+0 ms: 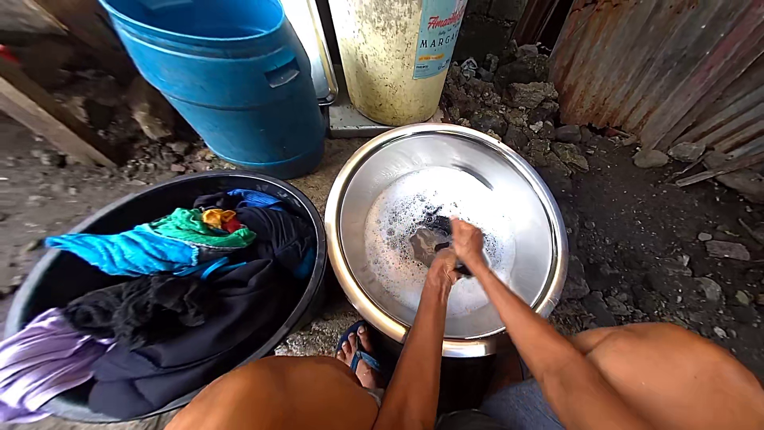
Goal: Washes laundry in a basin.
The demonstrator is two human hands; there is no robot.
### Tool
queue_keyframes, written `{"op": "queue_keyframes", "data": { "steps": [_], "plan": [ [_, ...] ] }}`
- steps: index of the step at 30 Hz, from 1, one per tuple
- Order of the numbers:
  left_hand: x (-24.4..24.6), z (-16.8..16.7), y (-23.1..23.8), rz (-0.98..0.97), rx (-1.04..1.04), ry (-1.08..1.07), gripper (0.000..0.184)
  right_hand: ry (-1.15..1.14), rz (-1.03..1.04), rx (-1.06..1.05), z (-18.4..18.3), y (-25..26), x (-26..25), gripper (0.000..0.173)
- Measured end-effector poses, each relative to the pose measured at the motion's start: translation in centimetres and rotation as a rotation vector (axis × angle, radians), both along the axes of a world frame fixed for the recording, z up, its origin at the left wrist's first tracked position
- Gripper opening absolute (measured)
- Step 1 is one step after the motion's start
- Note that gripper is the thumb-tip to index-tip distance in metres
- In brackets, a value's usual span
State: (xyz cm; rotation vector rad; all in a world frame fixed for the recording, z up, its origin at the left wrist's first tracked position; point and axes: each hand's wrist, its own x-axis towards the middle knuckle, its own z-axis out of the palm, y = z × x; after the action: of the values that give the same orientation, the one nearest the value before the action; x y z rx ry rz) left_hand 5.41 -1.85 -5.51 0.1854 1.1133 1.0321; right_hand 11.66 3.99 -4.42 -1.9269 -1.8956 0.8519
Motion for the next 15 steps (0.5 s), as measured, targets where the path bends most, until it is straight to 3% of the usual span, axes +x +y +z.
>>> {"op": "queue_keyframes", "data": {
  "steps": [3, 7, 10, 12, 13, 15],
  "plan": [
    [-0.7, 1.4, 1.6, -0.131, 0.08, -0.098, 0.036, -0.14, -0.124, -0.098, -2.0, 3.7, 4.5, 0.06],
    [-4.5, -1.7, 2.7, -0.099, -0.054, 0.347, 0.053, -0.121, -0.094, -0.303, -5.9, 4.4, 8.3, 0.057],
    [-5.1, -3.8, 1.5, -0.086, -0.168, 0.493, 0.057, 0.099, -0.419, -0.354, -8.9, 3.2, 11.0, 0.043],
    [-4.6, -4.2, 0.9, 0.017, -0.242, 0.466, 0.053, 0.205, -0.662, -0.284, -9.4, 1.9, 10.6, 0.039],
    [-4.2, -4.5, 0.9, 0.064, -0.266, 0.44, 0.053, 0.238, -0.686, -0.246, -9.3, 1.4, 9.8, 0.039],
    [-3.4, -5.4, 1.5, 0.122, -0.279, 0.359, 0.056, 0.249, -0.476, -0.197, -9.3, 0.8, 7.5, 0.04]
  ]
}}
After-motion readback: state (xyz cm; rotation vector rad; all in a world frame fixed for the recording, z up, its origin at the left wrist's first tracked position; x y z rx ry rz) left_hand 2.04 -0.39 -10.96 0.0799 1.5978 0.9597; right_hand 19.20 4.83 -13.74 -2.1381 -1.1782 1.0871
